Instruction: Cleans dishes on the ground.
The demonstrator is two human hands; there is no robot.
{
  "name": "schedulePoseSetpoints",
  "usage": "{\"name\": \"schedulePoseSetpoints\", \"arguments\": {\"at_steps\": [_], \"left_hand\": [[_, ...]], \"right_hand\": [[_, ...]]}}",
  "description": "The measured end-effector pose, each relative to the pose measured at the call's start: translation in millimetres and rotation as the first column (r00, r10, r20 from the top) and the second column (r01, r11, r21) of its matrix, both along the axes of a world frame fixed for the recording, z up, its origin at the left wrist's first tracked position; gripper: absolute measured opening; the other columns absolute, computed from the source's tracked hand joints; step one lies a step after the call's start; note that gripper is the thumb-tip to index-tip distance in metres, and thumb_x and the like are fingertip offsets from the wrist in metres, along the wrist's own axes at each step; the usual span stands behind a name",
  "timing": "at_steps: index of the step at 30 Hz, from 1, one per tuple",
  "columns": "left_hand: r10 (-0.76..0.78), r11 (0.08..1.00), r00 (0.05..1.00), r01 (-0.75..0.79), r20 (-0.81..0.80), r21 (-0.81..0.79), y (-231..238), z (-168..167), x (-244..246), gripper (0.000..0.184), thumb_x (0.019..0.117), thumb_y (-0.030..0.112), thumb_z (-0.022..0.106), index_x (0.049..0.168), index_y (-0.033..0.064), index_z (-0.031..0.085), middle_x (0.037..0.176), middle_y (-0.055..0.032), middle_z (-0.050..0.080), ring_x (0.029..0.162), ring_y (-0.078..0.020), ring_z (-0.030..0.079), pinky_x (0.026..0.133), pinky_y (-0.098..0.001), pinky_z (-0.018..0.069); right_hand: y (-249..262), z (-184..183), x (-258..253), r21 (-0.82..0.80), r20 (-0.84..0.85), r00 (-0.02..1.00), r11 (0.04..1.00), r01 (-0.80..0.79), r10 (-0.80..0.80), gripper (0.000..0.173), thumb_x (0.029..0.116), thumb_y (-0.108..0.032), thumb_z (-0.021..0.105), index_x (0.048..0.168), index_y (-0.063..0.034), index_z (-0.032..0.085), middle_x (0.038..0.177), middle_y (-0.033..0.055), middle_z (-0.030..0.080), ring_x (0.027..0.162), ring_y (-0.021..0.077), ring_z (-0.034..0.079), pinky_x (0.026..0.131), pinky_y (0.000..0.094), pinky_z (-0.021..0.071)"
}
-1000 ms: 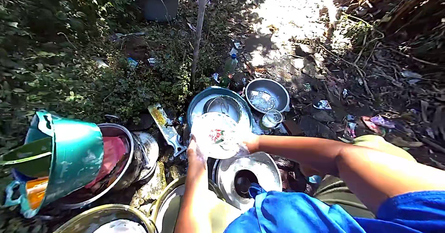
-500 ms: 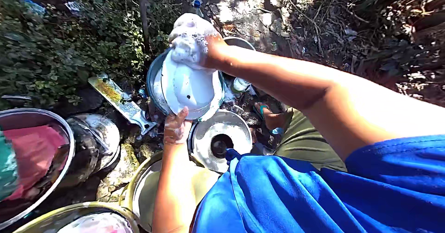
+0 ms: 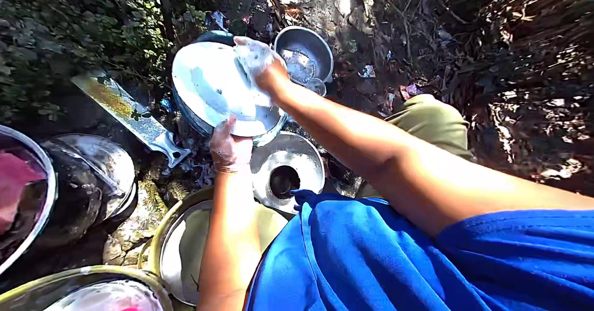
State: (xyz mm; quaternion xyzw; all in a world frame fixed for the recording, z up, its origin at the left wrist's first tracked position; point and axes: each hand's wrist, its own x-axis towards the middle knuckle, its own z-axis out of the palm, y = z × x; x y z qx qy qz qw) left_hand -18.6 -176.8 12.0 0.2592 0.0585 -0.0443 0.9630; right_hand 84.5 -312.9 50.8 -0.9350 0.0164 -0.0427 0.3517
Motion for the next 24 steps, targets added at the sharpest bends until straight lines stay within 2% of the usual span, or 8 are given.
{"name": "schedulePoseSetpoints", "arguments": {"at_steps": [3,6,9,11,14,19,21,24], "left_hand": [[0.008,0.992,0.992,0.008,-0.128,0.125,-12,6,4,0.046,0.1116,0.044,0.029,0.14,0.0158,0.051,0.129,-0.0025,0.065,0.121,-0.0153,0.062,0.104,-0.0423,0.0529],[0.205,0.959,0.93,-0.13,-0.305,0.251,-21,2,5,0.058,0.1095,0.054,0.024,0.145,0.0149,0.047,0.134,-0.0064,0.061,0.123,-0.0177,0.059,0.101,-0.0433,0.0521],[0.3,0.75,0.912,-0.044,-0.28,0.66,-10,-13,1,0.067,0.1109,0.049,0.013,0.159,0.0063,0.03,0.156,-0.0179,0.043,0.142,-0.0257,0.045,0.116,-0.0469,0.0408],[0.319,0.66,0.882,0.054,-0.346,0.749,-7,1,-1,0.065,0.1112,0.05,0.022,0.15,0.0033,0.045,0.146,-0.0202,0.054,0.134,-0.0272,0.054,0.112,-0.0489,0.0448],[0.264,0.717,0.888,0.079,-0.375,0.693,1,21,6,0.054,0.1081,0.046,0.044,0.134,0.0019,0.06,0.124,-0.0156,0.069,0.114,-0.0219,0.067,0.1,-0.0437,0.0564],[0.54,0.561,0.822,-0.192,-0.181,0.805,22,21,45,0.054,0.1101,0.042,0.039,0.144,0.0017,0.05,0.138,-0.0186,0.058,0.127,-0.0236,0.057,0.107,-0.044,0.0476],[0.52,0.675,0.802,-0.174,-0.295,0.718,29,21,57,0.079,0.1046,0.067,0.013,0.156,0.0121,0.038,0.156,-0.017,0.043,0.141,-0.0308,0.044,0.109,-0.0568,0.041],[0.376,0.893,0.844,-0.219,-0.383,0.394,36,19,52,0.086,0.0987,0.075,0.012,0.145,0.0113,0.047,0.129,-0.022,0.062,0.11,-0.0376,0.065,0.082,-0.0584,0.0564]], "right_hand": [[32,-19,-62,-0.18,0.15,0.978,0.977,-0.115,0.143,0.042,0.1008,-0.034,0.051,0.133,-0.0134,0.068,0.138,0.0092,0.065,0.133,0.0287,0.056,0.111,0.0549,0.0416],[18,-35,-103,-0.224,0.232,0.905,0.924,-0.308,0.358,0.05,0.0995,-0.033,0.058,0.145,-0.0134,0.059,0.158,0.0151,0.046,0.151,0.0357,0.035,0.123,0.0589,0.026],[-12,-50,-87,-0.102,0.237,0.958,0.985,-0.142,0.163,0.052,0.0991,-0.021,0.053,0.148,-0.0041,0.053,0.162,0.0258,0.035,0.153,0.0419,0.028,0.122,0.0606,0.0268],[-29,-34,-52,0.172,0.074,0.997,0.985,-0.025,0.013,0.055,0.1029,-0.021,0.049,0.154,-0.0021,0.043,0.166,0.0218,0.029,0.155,0.0357,0.025,0.123,0.0565,0.026],[-50,-1,7,0.329,-0.06,0.989,0.939,-0.105,0.132,0.051,0.1069,-0.038,0.047,0.152,-0.0154,0.05,0.151,0.0145,0.053,0.139,0.0294,0.051,0.115,0.0548,0.0406],[-33,36,43,0.128,0.185,0.92,0.92,-0.371,0.345,0.035,0.1027,-0.033,0.055,0.113,-0.0026,0.071,0.11,0.0175,0.071,0.107,0.0317,0.067,0.094,0.0582,0.0515],[-31,34,44,-0.05,0.41,0.762,0.846,-0.53,0.501,0.033,0.1004,-0.03,0.055,0.096,-0.003,0.073,0.099,0.0162,0.071,0.097,0.0321,0.069,0.083,0.0558,0.0552],[-45,4,39,-0.253,0.564,0.325,0.533,-0.807,0.759,0.031,0.0969,-0.031,0.057,0.083,-0.0072,0.071,0.086,0.0125,0.072,0.086,0.0297,0.071,0.075,0.0492,0.0579]]}}
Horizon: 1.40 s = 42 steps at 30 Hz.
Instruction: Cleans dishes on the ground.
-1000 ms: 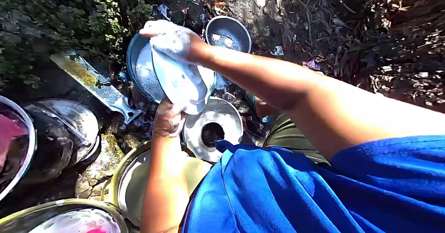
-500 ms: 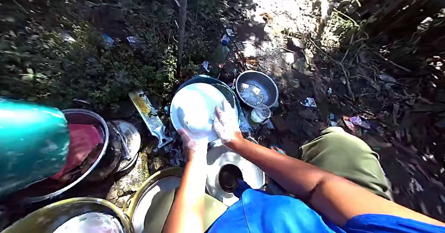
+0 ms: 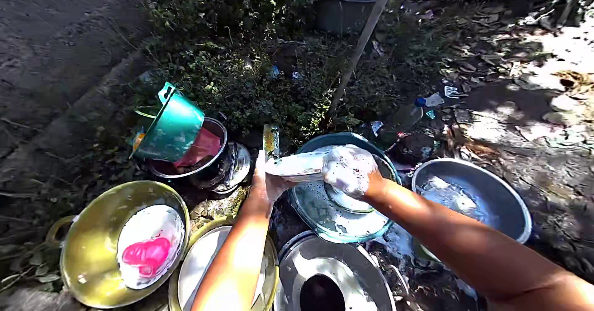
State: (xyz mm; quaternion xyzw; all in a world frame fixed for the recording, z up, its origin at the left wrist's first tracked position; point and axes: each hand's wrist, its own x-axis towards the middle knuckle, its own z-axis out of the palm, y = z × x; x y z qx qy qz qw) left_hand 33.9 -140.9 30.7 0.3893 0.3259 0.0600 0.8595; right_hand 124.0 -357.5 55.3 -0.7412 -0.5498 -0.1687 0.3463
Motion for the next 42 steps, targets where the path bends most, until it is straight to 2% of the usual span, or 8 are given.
{"name": "schedulePoseSetpoints", "arguments": {"at_steps": [3,10,14,17,24,29,32,42], "left_hand": [[0.136,0.991,0.986,-0.135,0.099,-0.016,-20,-10,-14,0.044,0.1109,0.039,0.028,0.121,0.0075,0.058,0.1,-0.0129,0.069,0.089,-0.0238,0.069,0.075,-0.0424,0.0591],[0.308,0.933,0.944,-0.324,0.121,0.158,-142,-23,19,0.044,0.1116,0.026,0.039,0.15,0.0051,0.043,0.137,-0.0164,0.06,0.123,-0.0246,0.061,0.104,-0.0447,0.0512],[0.365,0.835,0.931,-0.33,0.007,0.44,-128,-3,10,0.045,0.1108,0.031,0.042,0.147,0.0067,0.048,0.132,-0.0145,0.061,0.118,-0.0218,0.06,0.1,-0.0419,0.0506],[0.245,0.816,0.968,-0.177,-0.051,0.551,-110,18,-6,0.048,0.1112,0.034,0.04,0.152,0.0094,0.045,0.149,-0.0142,0.052,0.135,-0.0228,0.051,0.112,-0.0458,0.0434],[0.105,0.855,0.994,-0.087,-0.007,0.511,-108,33,-22,0.039,0.1116,0.023,0.04,0.143,0.0028,0.05,0.128,-0.0153,0.061,0.113,-0.0177,0.06,0.098,-0.0361,0.0502],[0.19,0.79,0.981,-0.138,-0.025,0.597,-28,47,-94,0.042,0.1114,0.023,0.04,0.148,0.0026,0.045,0.143,-0.0171,0.054,0.127,-0.0201,0.055,0.107,-0.0382,0.0453],[0.267,0.804,0.963,-0.196,-0.046,0.562,0,33,-142,0.044,0.1114,0.023,0.04,0.152,0.0045,0.042,0.147,-0.0159,0.051,0.131,-0.0193,0.053,0.109,-0.0367,0.0443],[0.936,0.353,0.339,-0.897,-0.096,0.267,157,-24,-240,0.041,0.1104,0.02,0.038,0.146,-0.0011,0.041,0.145,-0.0252,0.047,0.127,-0.0369,0.054,0.098,-0.0573,0.0517]], "right_hand": [[-25,-18,5,-0.146,-0.297,0.945,0.972,-0.185,0.135,0.029,0.0974,-0.023,0.053,0.092,-0.0025,0.073,0.089,0.0134,0.073,0.088,0.0281,0.071,0.079,0.0511,0.057],[11,-53,21,-0.279,-0.765,0.552,0.943,0.181,-0.332,0.044,0.1054,-0.021,0.051,0.137,0.0088,0.056,0.136,0.0324,0.058,0.132,0.0436,0.053,0.112,0.0581,0.0403],[-9,-98,-24,0.019,-0.65,0.744,0.982,-0.191,0.157,0.042,0.1062,-0.024,0.048,0.136,0.0004,0.063,0.137,0.017,0.064,0.133,0.0239,0.057,0.117,0.0409,0.042],[-27,-124,21,-0.208,-0.329,0.941,0.978,0.004,-0.074,0.046,0.103,-0.029,0.05,0.145,-0.0114,0.059,0.149,0.0211,0.054,0.144,0.0411,0.043,0.116,0.0661,0.0311],[36,-58,-56,0.102,-0.706,0.702,0.994,-0.033,0.096,0.046,0.1057,-0.019,0.043,0.14,0.0109,0.052,0.139,0.0235,0.058,0.133,0.0218,0.054,0.114,0.0337,0.0421],[53,-106,-66,-0.229,-0.275,0.96,0.973,-0.017,-0.048,0.05,0.1043,-0.027,0.045,0.148,-0.0038,0.054,0.155,0.028,0.044,0.147,0.0501,0.035,0.118,0.0701,0.0255],[93,-93,-56,-0.146,-0.514,0.847,0.987,0.072,-0.138,0.059,0.1048,-0.029,0.05,0.155,-0.0001,0.04,0.152,0.0267,0.047,0.144,0.0398,0.043,0.118,0.0564,0.0348],[109,-72,-39,0.052,-0.8,0.596,0.998,-0.033,0.061,0.051,0.1025,-0.035,0.051,0.135,0.0033,0.057,0.114,0.0143,0.068,0.093,0.0146,0.067,0.085,0.0355,0.0578]]}}
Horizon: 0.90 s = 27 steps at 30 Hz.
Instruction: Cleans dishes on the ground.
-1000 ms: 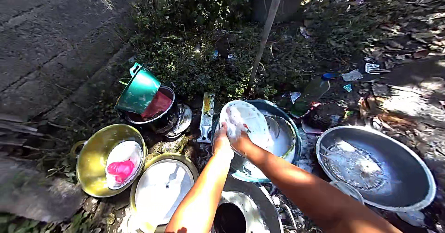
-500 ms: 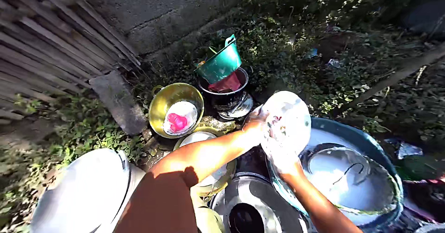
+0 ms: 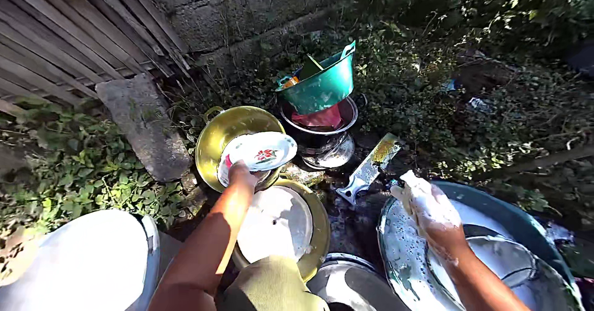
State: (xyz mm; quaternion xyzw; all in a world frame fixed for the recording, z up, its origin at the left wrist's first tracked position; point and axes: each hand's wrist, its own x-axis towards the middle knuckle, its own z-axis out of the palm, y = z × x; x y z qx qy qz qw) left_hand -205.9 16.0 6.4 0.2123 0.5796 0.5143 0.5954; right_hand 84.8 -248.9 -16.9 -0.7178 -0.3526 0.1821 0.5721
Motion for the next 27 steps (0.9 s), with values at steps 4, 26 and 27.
{"name": "schedulePoseSetpoints", "arguments": {"at_steps": [4,26,27], "left_hand": [[0.075,0.992,0.995,-0.068,-0.059,0.106,36,-12,3,0.044,0.1103,0.03,0.039,0.145,0.0045,0.045,0.143,-0.0179,0.052,0.126,-0.0289,0.054,0.101,-0.0498,0.0493],[-0.725,0.33,0.028,0.891,-0.688,-0.311,-278,-172,309,0.05,0.1095,0.031,0.043,0.147,-0.0023,0.045,0.149,-0.0275,0.046,0.137,-0.0393,0.045,0.11,-0.0586,0.0372],[-0.718,0.339,-0.005,0.871,-0.696,-0.356,-292,-178,306,0.05,0.1117,0.029,0.037,0.149,-0.0046,0.041,0.151,-0.0283,0.043,0.139,-0.0393,0.043,0.112,-0.0569,0.0367]], "right_hand": [[-45,-1,21,-0.235,0.14,0.99,0.97,0.057,-0.025,0.054,0.0981,-0.042,0.051,0.136,-0.0037,0.059,0.104,0.0117,0.067,0.079,0.0155,0.062,0.07,0.039,0.0545],[-496,-72,95,-0.683,0.065,0.977,0.704,0.194,-0.205,0.025,0.091,-0.005,0.071,0.116,-0.0031,0.068,0.119,0.0215,0.065,0.111,0.0376,0.063,0.095,0.0598,0.0505],[-505,-99,88,-0.701,0.045,0.985,0.697,0.149,-0.165,0.022,0.0921,-0.008,0.071,0.113,-0.0035,0.07,0.117,0.0196,0.066,0.111,0.0356,0.063,0.097,0.057,0.0514]]}}
